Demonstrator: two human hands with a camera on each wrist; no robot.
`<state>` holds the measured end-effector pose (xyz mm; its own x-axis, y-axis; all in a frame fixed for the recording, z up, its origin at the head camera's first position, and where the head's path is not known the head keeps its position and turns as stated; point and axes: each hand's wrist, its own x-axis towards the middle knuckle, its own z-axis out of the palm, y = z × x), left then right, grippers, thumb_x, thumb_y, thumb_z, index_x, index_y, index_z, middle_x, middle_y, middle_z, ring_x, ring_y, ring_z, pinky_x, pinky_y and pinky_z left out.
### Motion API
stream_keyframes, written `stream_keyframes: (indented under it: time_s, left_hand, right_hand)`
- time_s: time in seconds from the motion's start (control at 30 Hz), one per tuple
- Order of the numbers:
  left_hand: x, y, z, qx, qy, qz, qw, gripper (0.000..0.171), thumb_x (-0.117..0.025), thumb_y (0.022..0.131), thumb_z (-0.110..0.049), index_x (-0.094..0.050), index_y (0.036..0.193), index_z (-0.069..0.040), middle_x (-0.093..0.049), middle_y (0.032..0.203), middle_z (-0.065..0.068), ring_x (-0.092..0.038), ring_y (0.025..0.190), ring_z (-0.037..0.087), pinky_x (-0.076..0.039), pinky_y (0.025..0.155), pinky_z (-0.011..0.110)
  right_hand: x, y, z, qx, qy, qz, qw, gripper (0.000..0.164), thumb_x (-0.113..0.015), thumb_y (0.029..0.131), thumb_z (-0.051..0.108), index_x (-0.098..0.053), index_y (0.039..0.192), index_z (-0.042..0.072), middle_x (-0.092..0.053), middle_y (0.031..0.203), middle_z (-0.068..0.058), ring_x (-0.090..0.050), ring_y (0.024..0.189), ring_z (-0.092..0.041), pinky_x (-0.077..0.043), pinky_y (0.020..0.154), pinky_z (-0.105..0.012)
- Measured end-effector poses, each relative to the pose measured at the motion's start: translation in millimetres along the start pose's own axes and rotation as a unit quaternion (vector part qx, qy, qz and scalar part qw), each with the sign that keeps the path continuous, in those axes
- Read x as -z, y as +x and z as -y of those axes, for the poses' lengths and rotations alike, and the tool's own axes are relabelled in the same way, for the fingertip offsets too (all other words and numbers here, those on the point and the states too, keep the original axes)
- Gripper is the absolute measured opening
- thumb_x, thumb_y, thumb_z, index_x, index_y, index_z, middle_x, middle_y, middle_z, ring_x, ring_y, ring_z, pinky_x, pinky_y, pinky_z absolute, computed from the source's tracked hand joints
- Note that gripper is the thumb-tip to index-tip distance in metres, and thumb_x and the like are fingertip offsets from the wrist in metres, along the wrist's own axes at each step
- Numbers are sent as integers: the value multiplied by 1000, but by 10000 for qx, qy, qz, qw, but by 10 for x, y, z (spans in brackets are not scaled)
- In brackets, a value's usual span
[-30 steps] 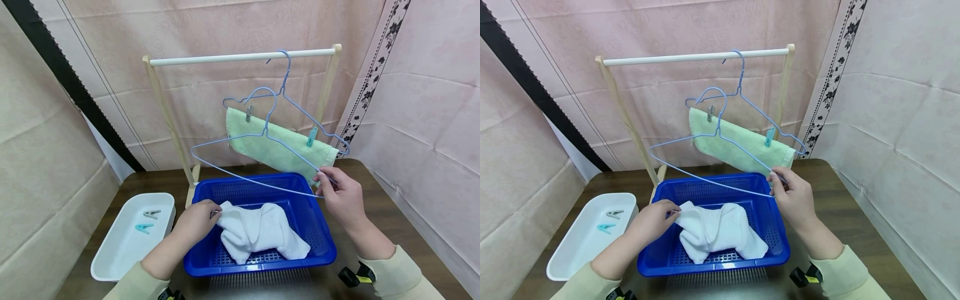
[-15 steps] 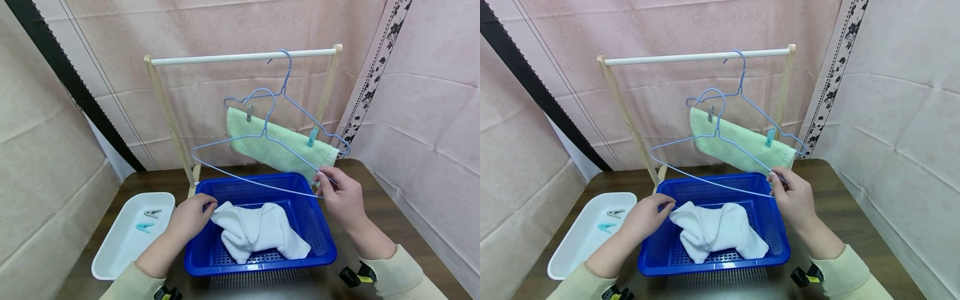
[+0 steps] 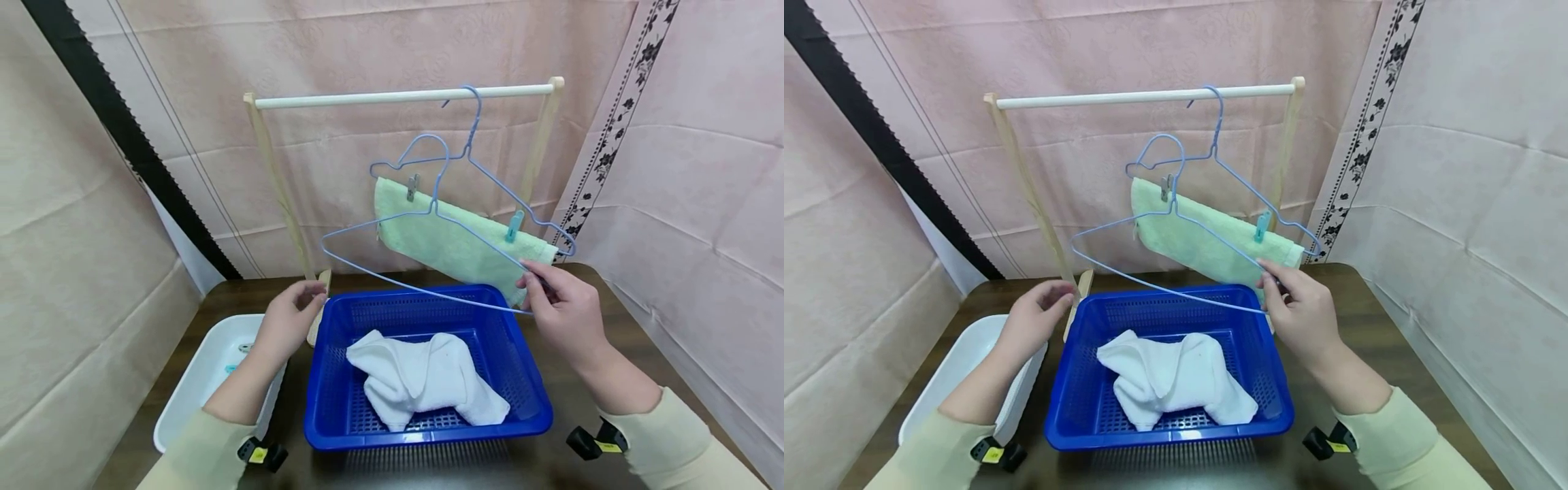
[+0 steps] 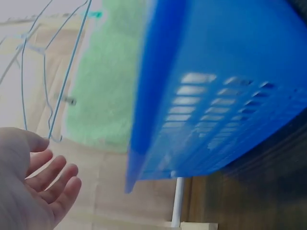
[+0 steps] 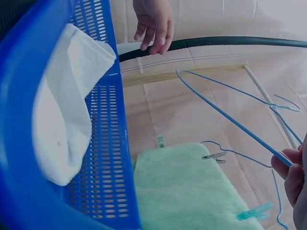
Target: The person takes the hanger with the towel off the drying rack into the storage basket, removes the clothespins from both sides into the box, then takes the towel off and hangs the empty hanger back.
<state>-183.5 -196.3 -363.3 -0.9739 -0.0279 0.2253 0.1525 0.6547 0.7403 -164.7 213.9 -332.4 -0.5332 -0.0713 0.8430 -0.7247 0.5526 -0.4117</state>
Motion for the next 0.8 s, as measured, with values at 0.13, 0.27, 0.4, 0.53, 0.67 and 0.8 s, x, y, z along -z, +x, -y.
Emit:
stream_keyframes:
  time_s: [0.13, 0.27, 0.4, 0.53, 0.67, 0.8]
  left_hand:
    - [72, 156, 73, 176, -708, -178, 9972, 35, -57, 102, -27, -57, 133, -10, -62, 125, 8, -59, 110, 23, -51, 92, 44]
    - [112, 280, 123, 264, -1186, -294, 9922, 40, -56, 102, -23, -52, 138, -6, -59, 131, 11, -58, 114, 24, -53, 90, 43]
    - [148, 381, 133, 343, -1329, -601, 9887, 41, -55, 102, -24, -51, 140, -7, -58, 131, 10, -57, 119, 23, -52, 92, 40]
    - [195, 482, 132, 396, -1245, -997, 9864, 42, -55, 102, -26, -51, 141, -10, -57, 133, 7, -55, 122, 23, -49, 96, 41]
    - [256, 588, 127, 392, -1265, -1319, 9824, 44, -55, 101, -26, -49, 142, -11, -56, 136, 7, -53, 124, 24, -47, 99, 42]
    - [328, 680, 103, 328, -1350, -1615, 9771, 46, -57, 101, -26, -47, 144, -14, -54, 139, 8, -53, 124, 23, -47, 99, 40]
  right_hand:
    - [48, 119, 14, 249, -108, 145, 9995, 31, -61, 88, -13, -72, 114, -1, -71, 82, -7, -56, 59, 1, -45, 55, -9]
    - [68, 234, 34, 388, -195, 207, 9988, 35, -59, 89, -11, -72, 119, 3, -70, 83, -5, -56, 59, 2, -45, 55, -9]
    - [53, 332, 50, 493, -165, 126, 9986, 35, -57, 90, -10, -72, 118, 3, -70, 82, -4, -57, 58, 2, -45, 57, -8]
    - [35, 419, 65, 543, -135, 118, 9984, 33, -56, 90, -9, -72, 117, 2, -70, 81, -6, -58, 57, 2, -47, 59, -7]
    - [5, 501, 84, 496, -93, 96, 9987, 35, -55, 91, -9, -72, 118, 3, -70, 81, -7, -57, 57, 3, -48, 60, -7]
    - [-43, 589, 125, 411, 29, -50, 9991, 34, -54, 92, -7, -73, 118, 5, -70, 81, -7, -56, 57, 4, -48, 59, -8]
